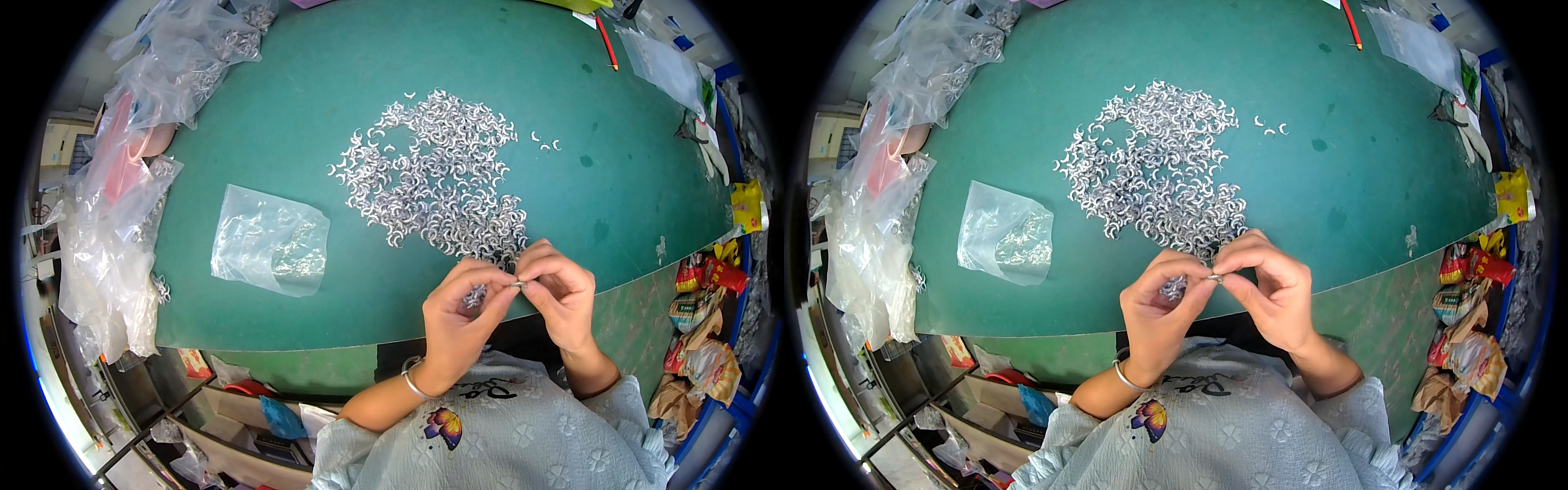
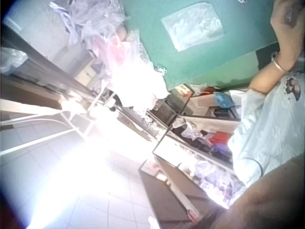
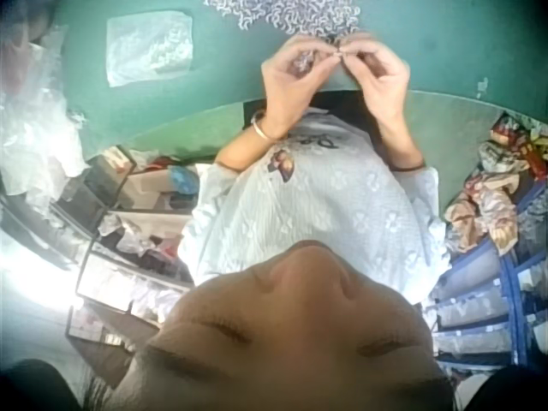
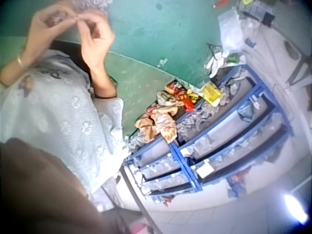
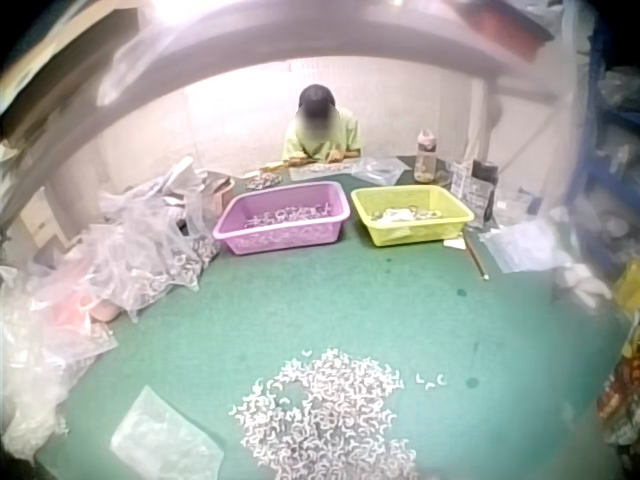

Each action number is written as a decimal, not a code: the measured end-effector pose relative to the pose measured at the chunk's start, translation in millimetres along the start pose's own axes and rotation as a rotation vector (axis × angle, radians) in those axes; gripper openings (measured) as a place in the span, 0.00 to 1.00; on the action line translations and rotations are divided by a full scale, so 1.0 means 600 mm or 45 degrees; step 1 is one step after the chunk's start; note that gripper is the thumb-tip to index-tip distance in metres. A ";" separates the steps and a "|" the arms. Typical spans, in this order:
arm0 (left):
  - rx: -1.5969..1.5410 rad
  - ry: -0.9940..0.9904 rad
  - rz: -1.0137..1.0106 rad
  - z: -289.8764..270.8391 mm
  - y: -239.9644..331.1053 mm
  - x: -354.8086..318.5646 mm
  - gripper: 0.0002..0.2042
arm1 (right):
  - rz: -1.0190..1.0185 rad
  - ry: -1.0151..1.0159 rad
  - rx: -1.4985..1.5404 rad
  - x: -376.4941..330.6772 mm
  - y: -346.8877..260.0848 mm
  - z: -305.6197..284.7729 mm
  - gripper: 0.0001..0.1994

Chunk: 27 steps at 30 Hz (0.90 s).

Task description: The person sits at a green workbench and manually assembles small silver metal hooks. They pick up individual hooks from a large pile, manipulate them with their fingers, and place the finished pieces into a small plastic bag. The process is repetitive and involves fine motor skills.

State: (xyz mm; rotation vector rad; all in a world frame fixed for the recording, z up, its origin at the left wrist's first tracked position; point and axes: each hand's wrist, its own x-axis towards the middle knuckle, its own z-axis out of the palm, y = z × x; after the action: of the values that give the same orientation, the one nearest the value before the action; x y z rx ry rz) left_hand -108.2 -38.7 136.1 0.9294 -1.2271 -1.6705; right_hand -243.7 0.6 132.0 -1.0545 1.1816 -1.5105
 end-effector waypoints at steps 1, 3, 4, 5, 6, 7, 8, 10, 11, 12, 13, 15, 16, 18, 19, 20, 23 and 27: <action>0.011 0.004 0.015 0.001 0.001 0.000 0.06 | -0.040 -0.015 -0.054 0.003 -0.006 0.002 0.06; 0.038 -0.021 0.032 0.001 0.003 -0.001 0.06 | -0.100 -0.044 -0.150 0.007 -0.011 0.000 0.06; 0.056 -0.048 0.035 -0.001 0.004 -0.001 0.06 | -0.119 -0.059 -0.189 0.008 -0.012 -0.005 0.05; 0.074 -0.076 0.039 -0.002 0.005 -0.001 0.06 | -0.138 -0.074 -0.229 0.008 -0.013 -0.007 0.05; 0.049 -0.098 0.004 -0.002 0.003 -0.001 0.06 | -0.136 -0.059 -0.275 0.009 -0.016 -0.006 0.05; 0.025 -0.120 -0.030 -0.003 -0.002 -0.002 0.05 | -0.133 -0.044 -0.322 0.009 -0.019 -0.005 0.04; 0.000 -0.145 -0.066 -0.003 -0.004 -0.002 0.05 | -0.130 -0.027 -0.369 0.008 -0.020 -0.004 0.04; -0.041 -0.172 -0.198 -0.002 -0.003 0.000 0.05 | 0.033 0.021 -0.334 0.001 -0.017 -0.002 0.02; -0.061 -0.185 -0.265 -0.002 -0.003 0.001 0.05 | 0.113 0.045 -0.315 -0.002 -0.015 -0.002 0.01; -0.246 -0.218 -0.447 -0.006 -0.004 0.002 0.04 | 0.120 0.025 -0.349 -0.002 -0.013 -0.003 0.01; -0.432 -0.249 -0.628 -0.013 -0.007 0.003 0.04 | 0.127 0.005 -0.382 -0.002 -0.012 -0.006 0.01; -0.724 -0.274 -0.828 -0.017 -0.008 0.006 0.04 | 0.173 0.001 -0.418 -0.002 -0.008 -0.011 0.01; -0.831 -0.270 -0.848 -0.016 -0.009 0.009 0.04 | 0.212 0.018 -0.421 0.000 -0.005 -0.014 0.01; -0.990 -0.270 -0.887 -0.018 -0.011 0.013 0.04 | 0.209 0.115 -0.559 0.012 0.001 -0.016 0.02; -1.043 -0.273 -0.905 -0.021 -0.013 0.014 0.04 | 0.162 0.155 -0.724 0.023 0.003 -0.019 0.04; -1.097 -0.278 -0.925 -0.022 -0.015 0.015 0.03 | 0.042 0.198 -0.843 0.034 0.011 -0.022 0.06; -0.936 -0.197 -0.717 -0.015 -0.011 0.011 0.02 | -0.198 0.223 -1.211 0.052 0.029 -0.027 0.09; -0.839 -0.164 -0.604 -0.018 -0.009 0.012 0.01 | -0.216 0.122 -1.420 0.051 0.026 -0.028 0.10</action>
State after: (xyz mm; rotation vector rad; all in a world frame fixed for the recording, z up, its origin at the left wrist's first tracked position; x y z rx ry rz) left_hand -101.9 -48.1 127.5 0.7261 -0.4628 -2.3345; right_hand -264.1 -27.5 116.5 -1.8271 2.1275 -0.9526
